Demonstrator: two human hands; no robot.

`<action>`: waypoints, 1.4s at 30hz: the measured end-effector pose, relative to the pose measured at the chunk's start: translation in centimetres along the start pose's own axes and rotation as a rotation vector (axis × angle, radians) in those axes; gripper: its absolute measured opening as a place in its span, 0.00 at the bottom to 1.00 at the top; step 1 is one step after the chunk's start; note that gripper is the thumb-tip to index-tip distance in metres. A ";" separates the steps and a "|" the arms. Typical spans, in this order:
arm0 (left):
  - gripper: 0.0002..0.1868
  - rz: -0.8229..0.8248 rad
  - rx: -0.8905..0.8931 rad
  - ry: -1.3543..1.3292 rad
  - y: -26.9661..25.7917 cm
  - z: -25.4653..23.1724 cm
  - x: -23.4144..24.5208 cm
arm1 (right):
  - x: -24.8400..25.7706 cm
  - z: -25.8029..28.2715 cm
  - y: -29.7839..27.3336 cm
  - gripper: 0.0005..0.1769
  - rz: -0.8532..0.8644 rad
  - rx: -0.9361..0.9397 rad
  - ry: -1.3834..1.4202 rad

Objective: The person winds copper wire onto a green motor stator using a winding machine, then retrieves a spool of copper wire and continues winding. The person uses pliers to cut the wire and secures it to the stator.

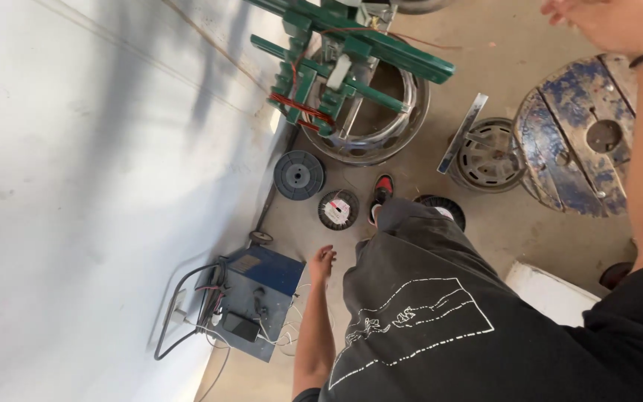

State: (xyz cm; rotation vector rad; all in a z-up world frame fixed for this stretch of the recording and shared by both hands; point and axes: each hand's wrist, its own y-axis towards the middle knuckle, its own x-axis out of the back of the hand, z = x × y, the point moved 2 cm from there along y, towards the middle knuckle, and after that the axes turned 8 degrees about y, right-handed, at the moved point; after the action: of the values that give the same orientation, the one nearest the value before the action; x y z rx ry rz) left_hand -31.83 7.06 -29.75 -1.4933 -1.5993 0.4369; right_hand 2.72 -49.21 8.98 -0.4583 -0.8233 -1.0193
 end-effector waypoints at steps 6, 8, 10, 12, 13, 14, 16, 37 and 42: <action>0.21 0.089 0.048 0.383 -4.6 10.5 -2.7 | -5.0 5.1 -11.8 0.19 -0.140 -0.947 0.357; 0.28 0.196 0.093 0.584 -5.3 11.7 -3.2 | -8.8 1.9 -13.7 0.27 0.016 -1.049 0.463; 0.25 0.226 -0.004 0.524 -4.4 11.1 -2.8 | -14.7 -5.8 -15.3 0.26 -0.062 -0.933 0.588; 0.22 0.256 -0.085 0.447 -4.3 9.8 -2.5 | -18.2 -10.6 -15.1 0.25 -0.115 -0.815 0.704; 0.21 0.229 -0.085 0.488 -3.5 8.3 -1.9 | -18.9 -11.7 -13.4 0.24 -0.107 -0.798 0.731; 0.21 0.201 -0.083 0.529 -2.6 6.7 -1.2 | -19.6 -12.8 -11.7 0.23 -0.099 -0.782 0.759; 0.19 0.113 -0.053 0.515 -1.7 2.1 -0.7 | -18.6 -12.9 -8.1 0.23 -0.109 -0.731 0.761; 0.20 -0.150 0.379 0.278 -3.8 -19.5 -14.9 | -24.6 -30.5 41.6 0.32 0.131 -0.178 0.586; 0.17 -0.172 0.507 0.216 -7.3 -23.2 -14.6 | -31.8 -31.7 47.0 0.31 0.053 0.100 0.450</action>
State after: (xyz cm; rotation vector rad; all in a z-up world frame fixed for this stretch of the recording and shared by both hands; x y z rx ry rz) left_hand -19.92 -15.12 -16.59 -0.9765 -1.3090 0.5177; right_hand 47.73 -30.86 -34.12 -0.1526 -0.4537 -0.9783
